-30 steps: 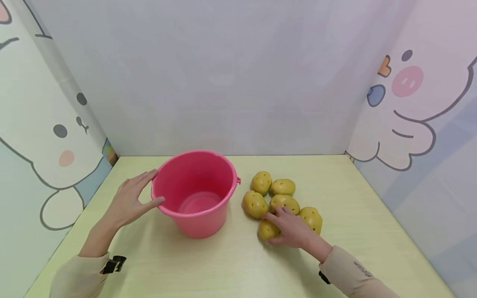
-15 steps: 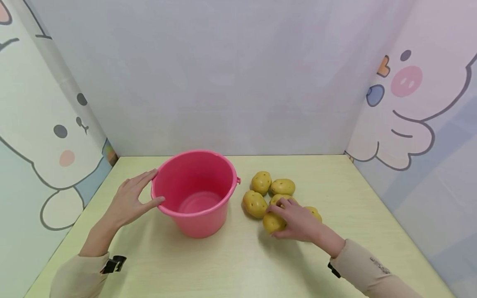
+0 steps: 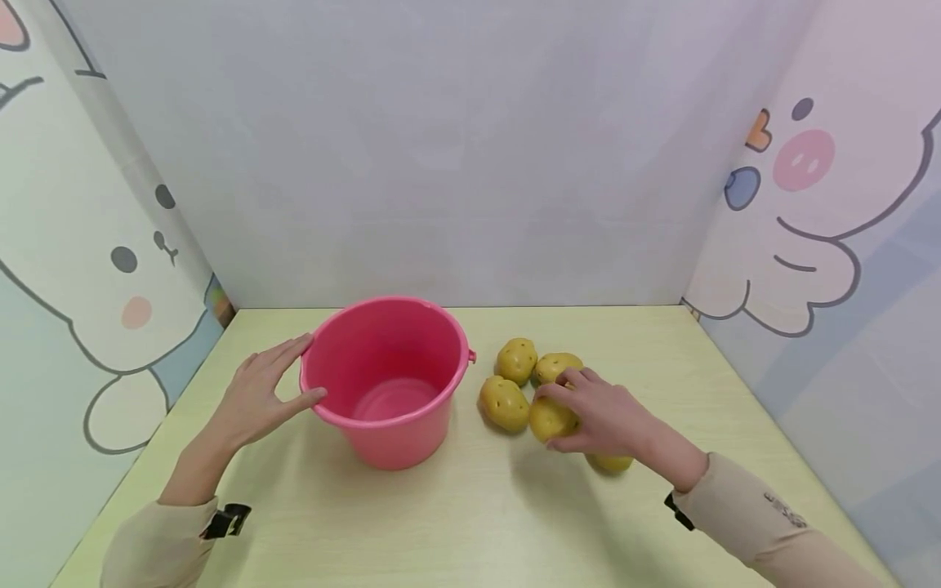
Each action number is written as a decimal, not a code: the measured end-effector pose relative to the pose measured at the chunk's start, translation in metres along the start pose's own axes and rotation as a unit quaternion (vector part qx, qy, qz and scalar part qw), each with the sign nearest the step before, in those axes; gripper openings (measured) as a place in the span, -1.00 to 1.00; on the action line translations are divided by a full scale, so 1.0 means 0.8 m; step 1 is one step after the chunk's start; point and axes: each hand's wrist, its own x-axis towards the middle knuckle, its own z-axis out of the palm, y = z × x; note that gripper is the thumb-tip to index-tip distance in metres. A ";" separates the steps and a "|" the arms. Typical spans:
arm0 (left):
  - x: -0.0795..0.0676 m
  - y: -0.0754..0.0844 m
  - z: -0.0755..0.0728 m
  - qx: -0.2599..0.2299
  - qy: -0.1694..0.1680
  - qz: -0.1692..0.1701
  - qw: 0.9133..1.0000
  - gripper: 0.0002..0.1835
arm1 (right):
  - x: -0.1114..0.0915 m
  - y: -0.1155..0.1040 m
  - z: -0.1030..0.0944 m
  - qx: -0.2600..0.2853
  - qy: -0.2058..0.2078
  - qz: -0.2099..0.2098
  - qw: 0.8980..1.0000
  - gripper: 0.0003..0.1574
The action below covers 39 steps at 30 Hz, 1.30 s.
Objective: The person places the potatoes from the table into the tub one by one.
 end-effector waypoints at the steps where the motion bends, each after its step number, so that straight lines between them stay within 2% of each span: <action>1: 0.000 0.000 0.000 0.000 0.000 0.000 1.000 -0.20 | 0.001 0.000 -0.004 -0.001 -0.001 0.001 1.000 -0.32; 14: 0.002 0.004 -0.001 -0.005 0.000 -0.001 1.000 -0.19 | 0.011 0.004 -0.051 0.004 0.013 -0.003 1.000 -0.29; 28: 0.002 0.003 0.000 -0.010 0.002 -0.002 1.000 -0.19 | 0.030 0.004 -0.101 -0.019 0.040 -0.018 0.999 -0.30; 39: 0.003 0.001 0.001 -0.011 0.000 -0.007 1.000 -0.19 | 0.048 0.006 -0.133 -0.012 0.035 -0.018 0.999 -0.31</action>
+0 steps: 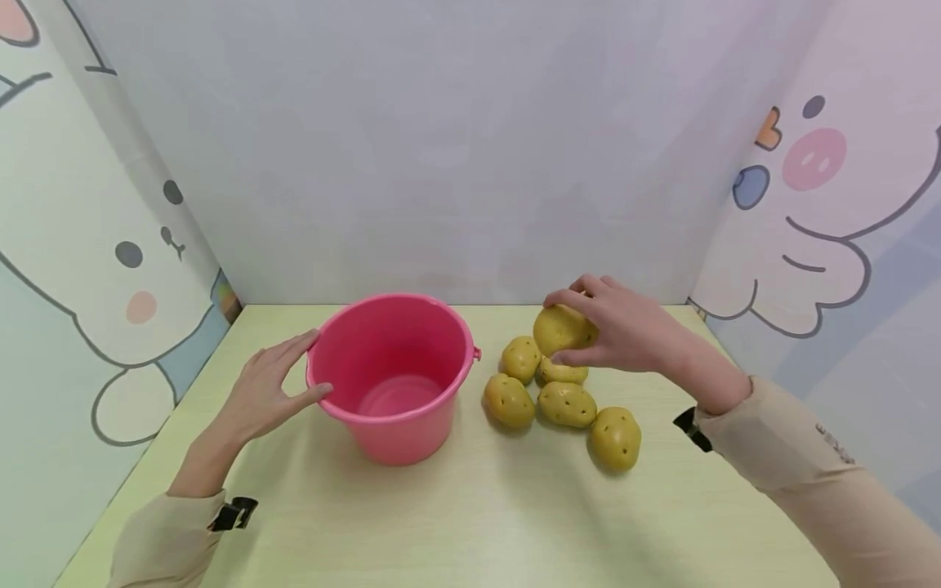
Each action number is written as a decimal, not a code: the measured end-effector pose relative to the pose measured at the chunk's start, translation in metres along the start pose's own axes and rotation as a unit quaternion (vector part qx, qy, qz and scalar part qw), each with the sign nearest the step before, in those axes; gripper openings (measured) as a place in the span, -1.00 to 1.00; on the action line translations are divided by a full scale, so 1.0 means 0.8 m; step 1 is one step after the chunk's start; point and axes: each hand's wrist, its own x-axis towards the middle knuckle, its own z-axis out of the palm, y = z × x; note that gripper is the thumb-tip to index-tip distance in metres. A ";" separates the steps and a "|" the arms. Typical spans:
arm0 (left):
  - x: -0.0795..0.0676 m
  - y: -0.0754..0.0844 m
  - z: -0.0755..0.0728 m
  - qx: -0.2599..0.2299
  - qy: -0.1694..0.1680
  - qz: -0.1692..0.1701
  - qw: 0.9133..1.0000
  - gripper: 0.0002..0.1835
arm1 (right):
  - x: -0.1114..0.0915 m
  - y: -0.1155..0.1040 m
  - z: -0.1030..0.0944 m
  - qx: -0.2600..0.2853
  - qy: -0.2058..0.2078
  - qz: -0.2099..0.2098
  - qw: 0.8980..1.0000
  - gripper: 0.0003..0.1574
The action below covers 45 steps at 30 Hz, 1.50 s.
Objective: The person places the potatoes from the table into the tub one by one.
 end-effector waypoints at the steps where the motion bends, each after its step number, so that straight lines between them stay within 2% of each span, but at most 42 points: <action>1: 0.000 0.000 0.000 0.000 0.000 0.001 1.000 -0.19 | 0.003 0.000 -0.002 0.000 0.001 -0.003 1.000 -0.31; 13: 0.001 0.001 0.002 -0.004 -0.002 -0.005 1.000 -0.17 | 0.037 -0.007 -0.027 -0.009 0.007 -0.004 1.000 -0.31; 23: 0.001 -0.003 0.004 -0.003 0.000 -0.005 1.000 -0.16 | 0.071 -0.029 -0.039 -0.006 -0.014 -0.009 1.000 -0.30; 35: 0.001 0.002 0.003 -0.005 -0.006 -0.011 1.000 -0.17 | 0.121 -0.060 -0.039 -0.001 -0.053 -0.018 0.998 -0.28; 45: -0.001 -0.002 0.003 -0.004 -0.004 -0.007 1.000 -0.17 | 0.164 -0.086 -0.031 0.034 -0.075 -0.024 0.996 -0.28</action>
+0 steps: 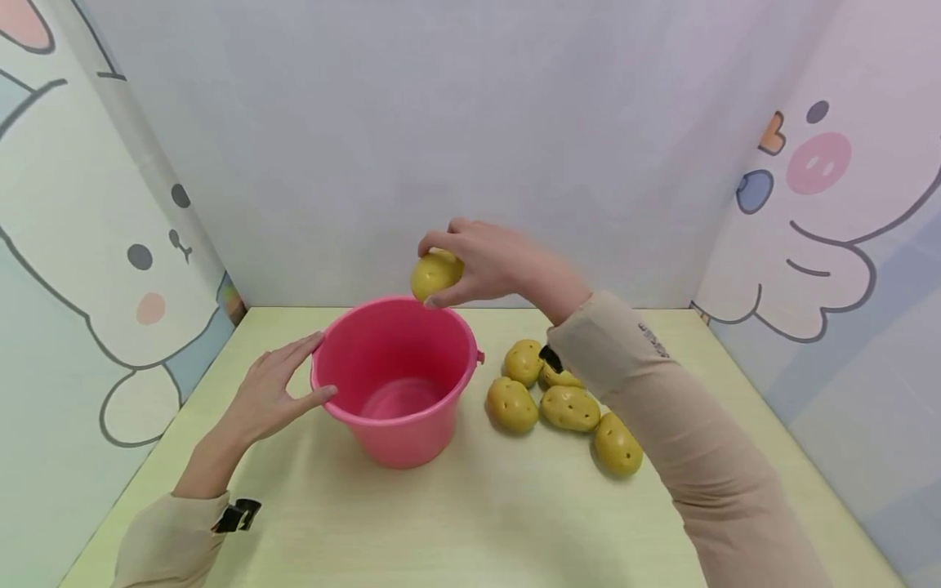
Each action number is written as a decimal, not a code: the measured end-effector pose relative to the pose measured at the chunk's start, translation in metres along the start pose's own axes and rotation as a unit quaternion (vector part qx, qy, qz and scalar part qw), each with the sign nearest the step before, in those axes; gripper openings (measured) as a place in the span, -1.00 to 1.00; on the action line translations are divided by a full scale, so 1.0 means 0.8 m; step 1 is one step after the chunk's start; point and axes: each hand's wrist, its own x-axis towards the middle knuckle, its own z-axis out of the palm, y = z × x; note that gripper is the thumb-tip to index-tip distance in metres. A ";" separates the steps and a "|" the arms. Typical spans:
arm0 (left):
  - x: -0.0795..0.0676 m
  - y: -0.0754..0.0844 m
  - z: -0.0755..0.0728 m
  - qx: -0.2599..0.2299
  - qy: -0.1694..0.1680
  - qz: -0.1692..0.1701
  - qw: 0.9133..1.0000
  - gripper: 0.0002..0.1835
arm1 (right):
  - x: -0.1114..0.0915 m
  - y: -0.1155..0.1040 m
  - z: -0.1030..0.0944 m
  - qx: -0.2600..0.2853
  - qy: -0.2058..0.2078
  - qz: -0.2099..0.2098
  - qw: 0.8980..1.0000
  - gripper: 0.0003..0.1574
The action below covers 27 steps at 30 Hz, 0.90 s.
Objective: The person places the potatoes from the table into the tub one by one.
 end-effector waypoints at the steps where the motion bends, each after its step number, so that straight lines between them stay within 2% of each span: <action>1: 0.000 -0.001 0.001 0.000 0.001 0.001 1.000 -0.17 | 0.004 -0.002 0.001 0.005 -0.003 0.000 1.000 -0.28; 13: 0.001 -0.002 0.001 0.001 -0.003 -0.006 1.000 -0.15 | 0.049 -0.026 0.020 0.024 -0.037 0.011 0.999 -0.23; 27: 0.001 0.000 -0.002 -0.001 -0.009 -0.007 1.000 -0.15 | 0.087 -0.049 0.047 0.046 -0.069 0.032 0.996 -0.25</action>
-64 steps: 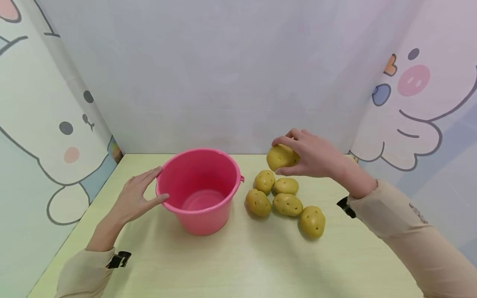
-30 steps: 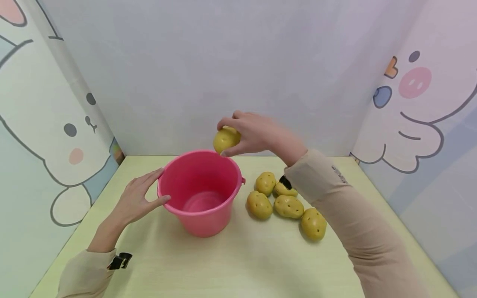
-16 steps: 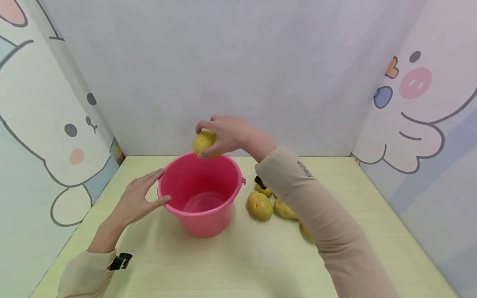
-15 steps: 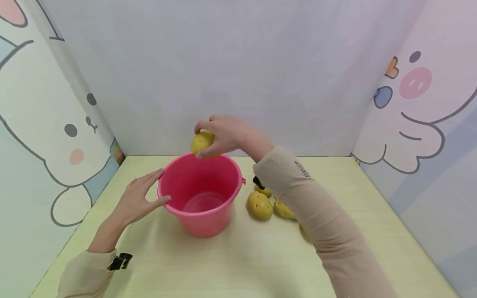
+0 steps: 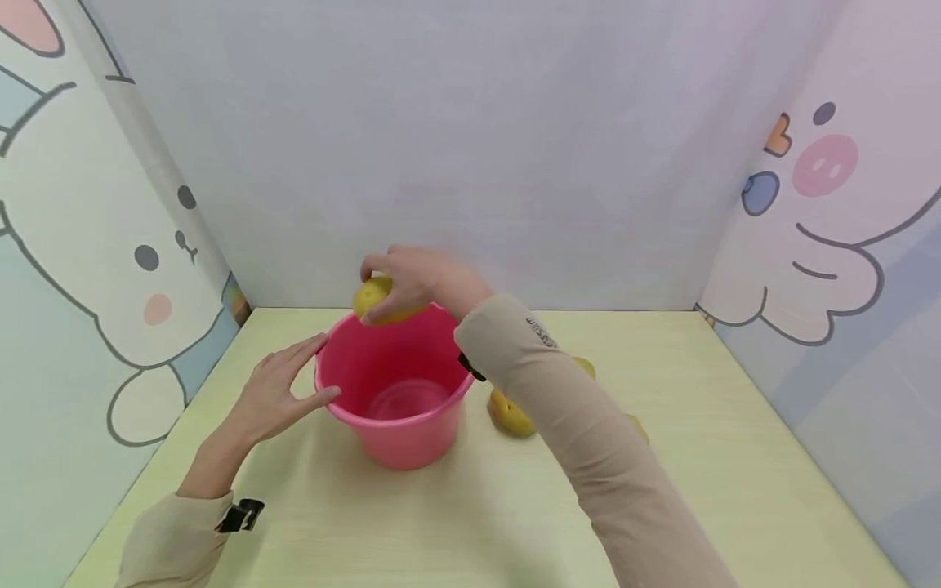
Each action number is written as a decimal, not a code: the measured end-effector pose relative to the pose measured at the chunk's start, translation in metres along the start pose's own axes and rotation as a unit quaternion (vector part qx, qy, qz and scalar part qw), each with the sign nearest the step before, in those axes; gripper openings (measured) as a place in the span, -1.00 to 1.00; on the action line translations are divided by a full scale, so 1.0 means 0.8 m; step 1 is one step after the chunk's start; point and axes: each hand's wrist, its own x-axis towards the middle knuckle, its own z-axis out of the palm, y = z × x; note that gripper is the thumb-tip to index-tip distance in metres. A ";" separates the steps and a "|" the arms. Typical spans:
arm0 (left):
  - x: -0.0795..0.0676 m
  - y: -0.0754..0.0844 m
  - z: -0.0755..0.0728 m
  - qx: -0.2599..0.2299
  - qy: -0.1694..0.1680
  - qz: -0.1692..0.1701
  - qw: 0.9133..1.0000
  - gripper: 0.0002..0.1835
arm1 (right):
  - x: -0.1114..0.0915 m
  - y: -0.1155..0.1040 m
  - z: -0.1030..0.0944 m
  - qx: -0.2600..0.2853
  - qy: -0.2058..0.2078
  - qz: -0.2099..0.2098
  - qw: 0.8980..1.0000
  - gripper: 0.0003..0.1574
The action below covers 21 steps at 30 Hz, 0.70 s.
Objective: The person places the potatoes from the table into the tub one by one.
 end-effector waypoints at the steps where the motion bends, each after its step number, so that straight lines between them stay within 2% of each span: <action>1: 0.000 0.000 0.000 0.000 0.000 -0.001 1.000 -0.15 | 0.002 0.000 0.002 -0.003 -0.003 0.001 1.000 -0.25; 12: 0.000 0.002 0.001 -0.002 -0.005 -0.009 1.000 -0.14 | 0.023 0.000 0.030 0.002 -0.032 0.022 0.999 -0.26; 21: -0.002 0.001 0.001 -0.001 -0.002 -0.011 1.000 -0.13 | 0.024 -0.005 0.050 0.025 -0.041 0.042 0.998 -0.23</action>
